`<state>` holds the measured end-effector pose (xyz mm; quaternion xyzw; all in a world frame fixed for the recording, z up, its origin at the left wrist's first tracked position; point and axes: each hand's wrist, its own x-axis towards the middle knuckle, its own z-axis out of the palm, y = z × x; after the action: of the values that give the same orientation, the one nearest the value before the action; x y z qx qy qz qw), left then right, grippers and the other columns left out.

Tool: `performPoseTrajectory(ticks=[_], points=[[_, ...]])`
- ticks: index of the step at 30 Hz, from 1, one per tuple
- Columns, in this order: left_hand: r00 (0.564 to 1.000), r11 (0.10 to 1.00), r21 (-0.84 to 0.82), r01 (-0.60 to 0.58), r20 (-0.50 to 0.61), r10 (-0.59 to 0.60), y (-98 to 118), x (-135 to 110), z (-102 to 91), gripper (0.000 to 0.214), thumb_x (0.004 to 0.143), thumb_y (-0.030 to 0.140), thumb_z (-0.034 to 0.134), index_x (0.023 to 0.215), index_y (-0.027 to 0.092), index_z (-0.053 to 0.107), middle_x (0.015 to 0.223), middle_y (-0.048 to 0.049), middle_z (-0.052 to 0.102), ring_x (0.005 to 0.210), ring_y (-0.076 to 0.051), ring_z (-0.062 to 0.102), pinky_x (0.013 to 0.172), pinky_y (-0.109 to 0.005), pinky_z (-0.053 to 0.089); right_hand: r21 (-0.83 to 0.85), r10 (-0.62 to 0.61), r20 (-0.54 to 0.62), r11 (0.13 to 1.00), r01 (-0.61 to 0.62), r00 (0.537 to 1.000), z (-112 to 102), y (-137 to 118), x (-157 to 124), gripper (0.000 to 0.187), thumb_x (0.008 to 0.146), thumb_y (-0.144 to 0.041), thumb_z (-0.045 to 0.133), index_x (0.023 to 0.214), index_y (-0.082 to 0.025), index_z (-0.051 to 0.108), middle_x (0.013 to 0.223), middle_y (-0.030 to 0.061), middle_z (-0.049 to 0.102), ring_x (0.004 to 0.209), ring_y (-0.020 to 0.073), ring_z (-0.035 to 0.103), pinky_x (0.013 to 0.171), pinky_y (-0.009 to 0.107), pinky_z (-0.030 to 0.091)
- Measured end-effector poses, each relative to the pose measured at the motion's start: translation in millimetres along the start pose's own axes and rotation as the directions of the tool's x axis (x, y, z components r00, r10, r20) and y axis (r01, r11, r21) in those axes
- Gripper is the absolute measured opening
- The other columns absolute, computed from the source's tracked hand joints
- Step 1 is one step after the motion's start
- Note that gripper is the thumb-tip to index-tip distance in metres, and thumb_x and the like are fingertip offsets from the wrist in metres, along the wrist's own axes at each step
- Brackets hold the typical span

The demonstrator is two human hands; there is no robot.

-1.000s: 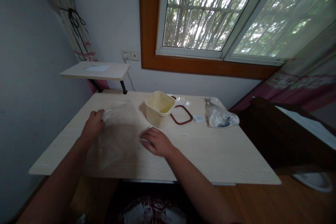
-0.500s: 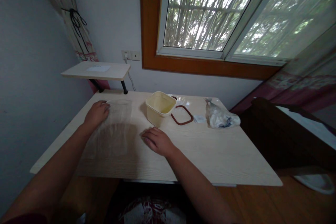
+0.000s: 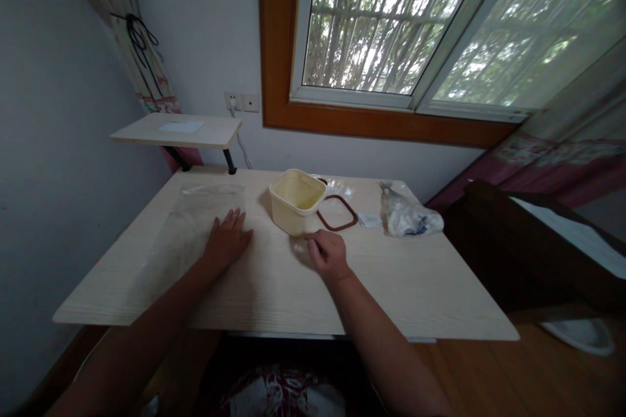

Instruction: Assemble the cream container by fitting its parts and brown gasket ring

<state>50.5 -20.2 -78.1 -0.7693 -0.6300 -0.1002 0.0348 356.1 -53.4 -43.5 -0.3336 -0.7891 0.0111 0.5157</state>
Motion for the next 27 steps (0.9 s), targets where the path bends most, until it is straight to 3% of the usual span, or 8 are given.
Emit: performPoseTrajectory(ticks=[3,6,9,12,18,22,27], points=[[1.000,1.000,0.003,-0.030,0.004,0.030,-8,-1,-5.0,0.061,0.102,0.045,0.033,0.153,0.012,0.041,0.163,-0.0180,0.034,0.153,-0.032,0.030,0.120,-0.059,0.026,-0.074,0.093,-0.121,0.992,-0.102,0.988,-25,20,-4,0.021,0.098,-0.022,0.049,0.091,-0.022,0.068,0.070,0.0032,0.067,0.063,0.0167,0.062,0.061,0.030,0.048],[0.998,0.998,0.011,-0.057,0.037,0.057,-17,-2,-9.6,0.061,0.102,0.044,0.032,0.153,0.012,0.041,0.163,-0.0167,0.034,0.152,-0.032,0.031,0.120,-0.060,0.026,-0.195,0.178,-0.114,0.961,-0.197,0.977,-57,51,-12,0.021,0.098,-0.025,0.051,0.093,-0.021,0.070,0.076,0.0041,0.070,0.070,0.0178,0.065,0.069,0.031,0.051],[0.997,0.998,0.020,-0.067,0.049,0.066,-21,-3,-12.1,0.062,0.102,0.046,0.032,0.155,0.014,0.039,0.164,-0.0157,0.033,0.152,-0.032,0.031,0.121,-0.060,0.025,-0.342,0.325,-0.140,0.870,-0.354,0.935,-88,87,-25,0.024,0.098,-0.031,0.052,0.092,-0.020,0.073,0.087,0.0074,0.071,0.080,0.0209,0.067,0.077,0.034,0.053],[0.995,0.996,0.027,-0.083,0.052,0.082,-17,-7,-14.3,0.064,0.101,0.047,0.033,0.156,0.015,0.037,0.165,-0.0155,0.031,0.153,-0.032,0.029,0.122,-0.060,0.023,-0.413,0.405,-0.123,0.809,-0.418,0.906,-106,113,-38,0.028,0.096,-0.037,0.055,0.093,-0.019,0.076,0.101,0.0101,0.071,0.088,0.0226,0.068,0.082,0.036,0.055],[0.999,0.996,0.076,-0.039,0.005,0.039,8,-15,-22.0,0.064,0.098,0.034,0.039,0.158,0.012,0.032,0.167,-0.0185,0.025,0.154,-0.035,0.026,0.121,-0.061,0.022,-0.435,0.492,0.017,0.788,-0.437,0.870,-105,127,-54,0.036,0.098,-0.045,0.051,0.104,-0.024,0.079,0.123,0.0090,0.067,0.093,0.0216,0.069,0.088,0.037,0.056],[0.999,0.996,0.076,-0.035,-0.023,0.037,22,-16,-18.8,0.060,0.097,0.028,0.038,0.155,0.011,0.037,0.165,-0.0189,0.031,0.153,-0.034,0.029,0.122,-0.059,0.023,-0.511,0.493,0.057,0.761,-0.399,0.868,-103,129,-57,0.036,0.098,-0.042,0.051,0.105,-0.022,0.080,0.124,0.0107,0.067,0.103,0.0246,0.068,0.097,0.040,0.054],[0.997,0.999,0.019,-0.051,-0.055,0.052,26,-18,-7.7,0.053,0.100,0.030,0.036,0.148,0.012,0.048,0.159,-0.0186,0.041,0.151,-0.033,0.034,0.122,-0.060,0.023,-0.579,0.505,0.029,0.712,-0.397,0.863,-103,133,-59,0.034,0.098,-0.033,0.049,0.109,-0.022,0.079,0.119,0.0099,0.070,0.100,0.0236,0.070,0.093,0.039,0.056]])
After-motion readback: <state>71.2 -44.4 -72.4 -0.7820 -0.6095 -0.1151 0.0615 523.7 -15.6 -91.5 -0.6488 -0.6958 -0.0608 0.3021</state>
